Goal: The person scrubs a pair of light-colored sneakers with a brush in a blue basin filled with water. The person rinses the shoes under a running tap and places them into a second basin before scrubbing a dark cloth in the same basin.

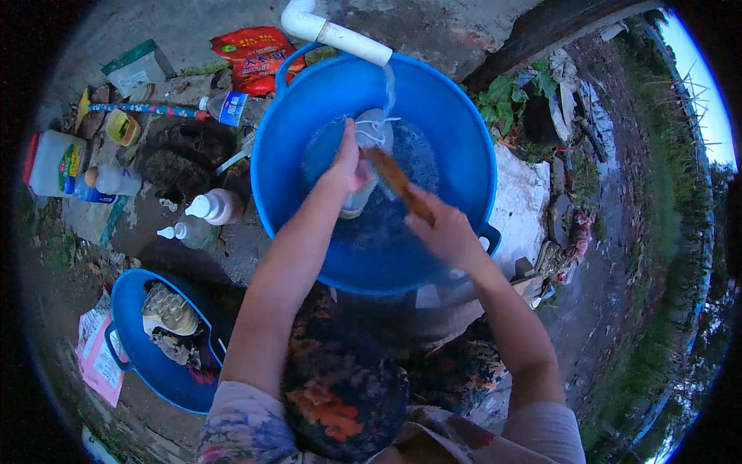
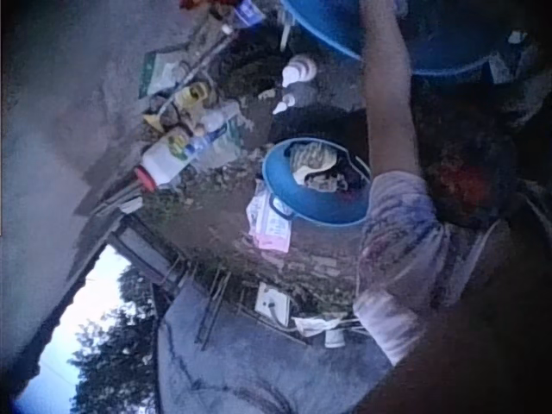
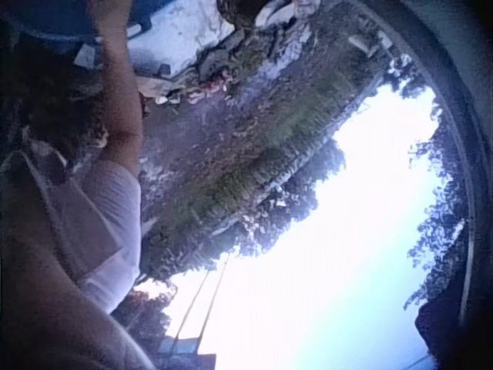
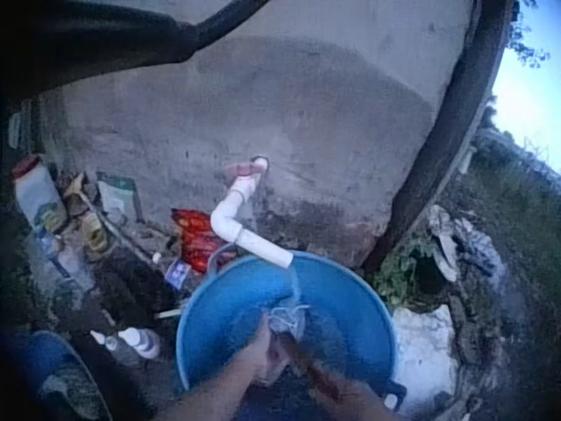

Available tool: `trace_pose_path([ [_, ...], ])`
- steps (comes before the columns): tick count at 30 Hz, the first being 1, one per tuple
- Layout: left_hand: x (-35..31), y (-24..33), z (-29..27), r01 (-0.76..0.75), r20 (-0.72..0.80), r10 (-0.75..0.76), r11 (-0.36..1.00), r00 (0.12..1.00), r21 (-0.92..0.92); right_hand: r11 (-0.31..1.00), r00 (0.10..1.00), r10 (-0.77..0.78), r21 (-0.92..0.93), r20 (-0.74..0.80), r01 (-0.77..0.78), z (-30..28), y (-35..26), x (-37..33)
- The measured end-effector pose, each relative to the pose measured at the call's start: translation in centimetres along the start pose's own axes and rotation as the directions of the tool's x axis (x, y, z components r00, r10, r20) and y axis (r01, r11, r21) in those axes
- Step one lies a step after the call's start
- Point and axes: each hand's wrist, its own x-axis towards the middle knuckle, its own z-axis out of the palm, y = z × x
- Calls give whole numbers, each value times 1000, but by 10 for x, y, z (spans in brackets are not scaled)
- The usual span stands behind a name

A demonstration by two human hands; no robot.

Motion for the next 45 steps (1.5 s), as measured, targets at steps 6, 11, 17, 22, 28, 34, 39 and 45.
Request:
trace_pose_path([
  [6, 15, 6, -30, -239, 196, 263, 143, 945, 960, 944, 974, 81, -329, 212, -7, -8, -22, -10],
  [11, -4, -1, -22, -357, 365, 401, -99, 840, 929, 975, 986, 5, -220, 168, 33, 23, -16, 13],
  [17, -9, 5, -21, -479, 538, 326, -248, 778, 842, 998, 999, 8, -63, 37, -6, 29, -1, 23],
  [22, 11, 32, -27, -424, 277, 677, 56, 681, 904, 980, 979, 200, 21, -21, -200, 21, 6, 17],
  [28, 66, -24, -54, 15, -124, 300, 341, 946, 940, 982, 981, 186, 27, 54, -187, 52, 34, 61],
  [34, 50, -29, -46, 72, 227, -128, 969, 965, 238, 608, 897, 404, 680, 180, -410, 43, 16, 82],
  [39, 24, -25, -33, 83, 393, -73, 996, 917, -10, 621, 849, 368, 578, 380, -529, 4, -8, 50],
  [45, 10, -24, -14, -262, 355, 194, 952, 914, 155, 987, 985, 123, -86, -117, -134, 1, -20, 91],
])
